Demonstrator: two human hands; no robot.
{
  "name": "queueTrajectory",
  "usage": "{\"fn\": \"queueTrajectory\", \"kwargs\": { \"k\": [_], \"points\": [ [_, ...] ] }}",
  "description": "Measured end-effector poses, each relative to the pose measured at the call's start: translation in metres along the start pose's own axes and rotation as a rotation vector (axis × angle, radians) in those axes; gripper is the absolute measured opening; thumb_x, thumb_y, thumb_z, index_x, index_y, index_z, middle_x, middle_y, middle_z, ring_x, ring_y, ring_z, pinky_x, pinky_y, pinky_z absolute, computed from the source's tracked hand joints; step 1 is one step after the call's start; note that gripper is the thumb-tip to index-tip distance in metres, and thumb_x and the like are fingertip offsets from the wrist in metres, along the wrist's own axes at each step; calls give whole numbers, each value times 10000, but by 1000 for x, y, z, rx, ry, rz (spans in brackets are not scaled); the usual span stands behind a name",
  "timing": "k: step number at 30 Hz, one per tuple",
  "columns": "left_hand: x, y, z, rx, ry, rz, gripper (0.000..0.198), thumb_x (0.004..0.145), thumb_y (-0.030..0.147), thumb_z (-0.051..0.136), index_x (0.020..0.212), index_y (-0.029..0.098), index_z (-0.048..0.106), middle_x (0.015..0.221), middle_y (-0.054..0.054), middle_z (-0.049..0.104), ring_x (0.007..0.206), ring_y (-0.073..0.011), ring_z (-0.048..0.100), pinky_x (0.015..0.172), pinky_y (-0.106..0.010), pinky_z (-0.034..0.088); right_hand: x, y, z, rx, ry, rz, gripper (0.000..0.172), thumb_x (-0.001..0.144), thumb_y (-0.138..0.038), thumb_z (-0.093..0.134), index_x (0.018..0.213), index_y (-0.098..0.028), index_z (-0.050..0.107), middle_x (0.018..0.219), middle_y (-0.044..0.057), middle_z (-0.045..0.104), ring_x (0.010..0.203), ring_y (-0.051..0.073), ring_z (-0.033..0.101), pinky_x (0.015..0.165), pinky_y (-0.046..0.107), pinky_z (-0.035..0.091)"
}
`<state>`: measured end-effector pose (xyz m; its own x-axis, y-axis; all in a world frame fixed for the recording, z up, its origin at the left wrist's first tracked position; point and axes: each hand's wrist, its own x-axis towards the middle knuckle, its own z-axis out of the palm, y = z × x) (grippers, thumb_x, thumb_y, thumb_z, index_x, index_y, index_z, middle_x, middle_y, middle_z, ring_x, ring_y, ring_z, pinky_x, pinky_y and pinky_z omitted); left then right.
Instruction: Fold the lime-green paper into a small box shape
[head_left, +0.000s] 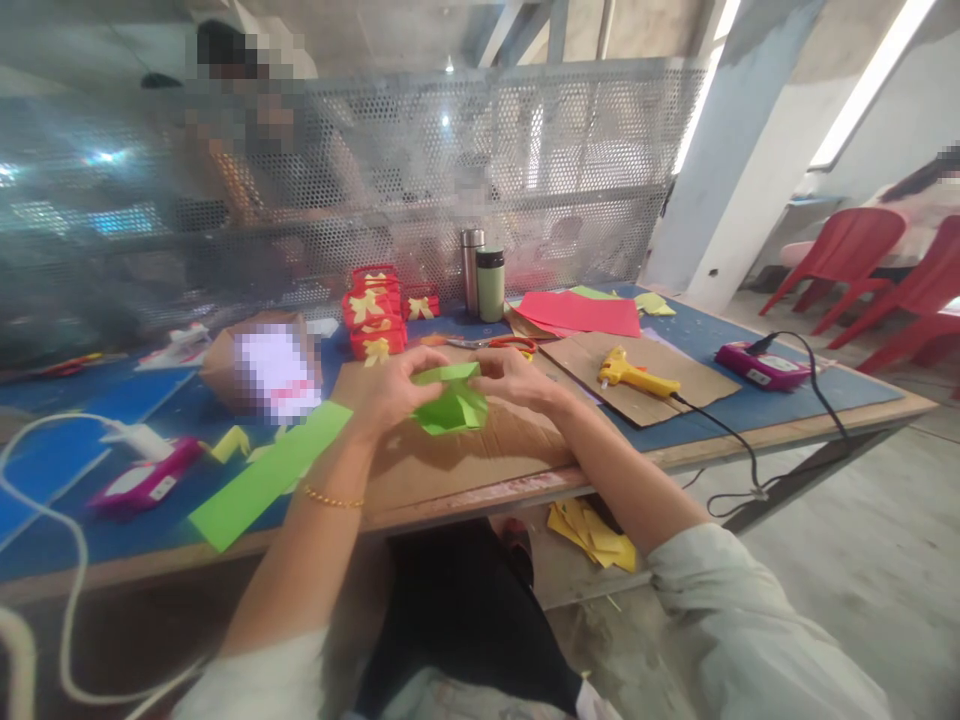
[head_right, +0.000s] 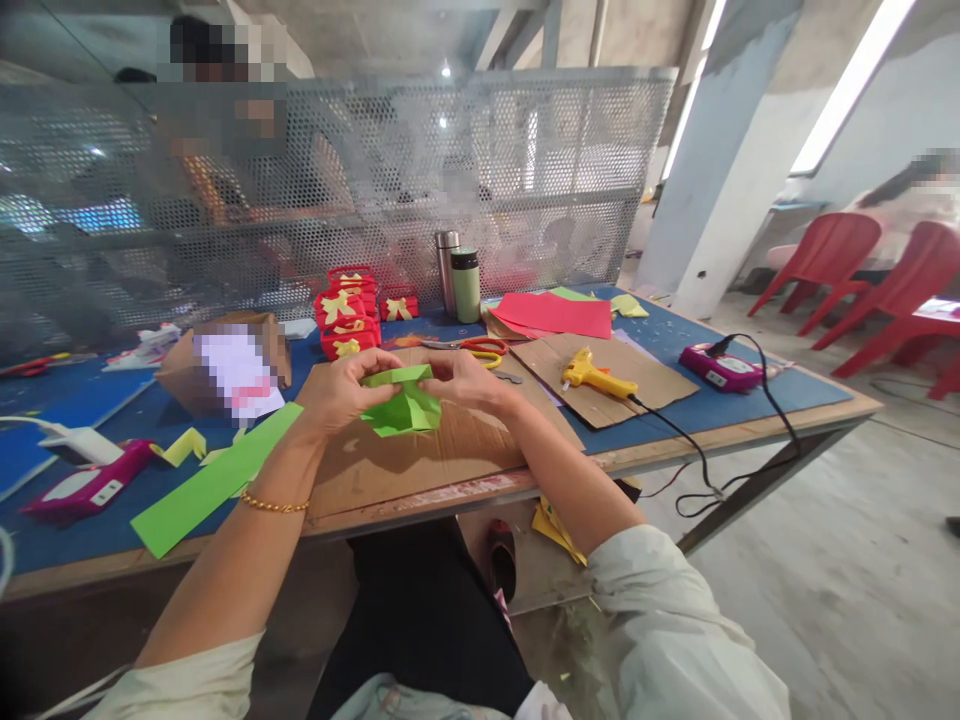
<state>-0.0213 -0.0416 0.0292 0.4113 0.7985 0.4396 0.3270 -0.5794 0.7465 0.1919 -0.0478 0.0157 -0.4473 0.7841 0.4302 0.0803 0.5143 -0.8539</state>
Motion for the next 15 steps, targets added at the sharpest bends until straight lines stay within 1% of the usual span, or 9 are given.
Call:
{"fn": "queueTrajectory", "kwargs": {
  "k": [2,5,11,15],
  "points": [
    [-1,3,-4,21,40,2,227,741,279,739,944,184,711,938,-42,733,887,-180,663,819,-284,531,-2,-5,-7,38,10,32,179,732,-335,636,782,-164,636,703,0,615,649,120,552,604,250,440],
    [-1,6,-8,29,79,15,237,731,282,742,939,175,702,951,-49,738,898,-190,670,832,-292,536,-7,-13,-17,26,3,68,170,727,-315,644,785,-157,668,709,13,654,643,123,587,627,261,476],
    [0,2,-11,-49,124,13,281,707,300,756,950,171,697,979,-64,747,904,-199,686,802,-294,553,-12,-19,-28,-67,-158,152,180,737,-331,660,711,-154,682,667,23,680,607,123,608,605,254,492],
    [0,-2,-14,-13,155,24,281,707,298,769,951,171,714,994,-70,754,927,-206,690,806,-293,548,-11,-15,-28,-106,-189,150,179,748,-325,643,716,-154,683,670,20,682,598,119,613,588,245,481]
  ]
}}
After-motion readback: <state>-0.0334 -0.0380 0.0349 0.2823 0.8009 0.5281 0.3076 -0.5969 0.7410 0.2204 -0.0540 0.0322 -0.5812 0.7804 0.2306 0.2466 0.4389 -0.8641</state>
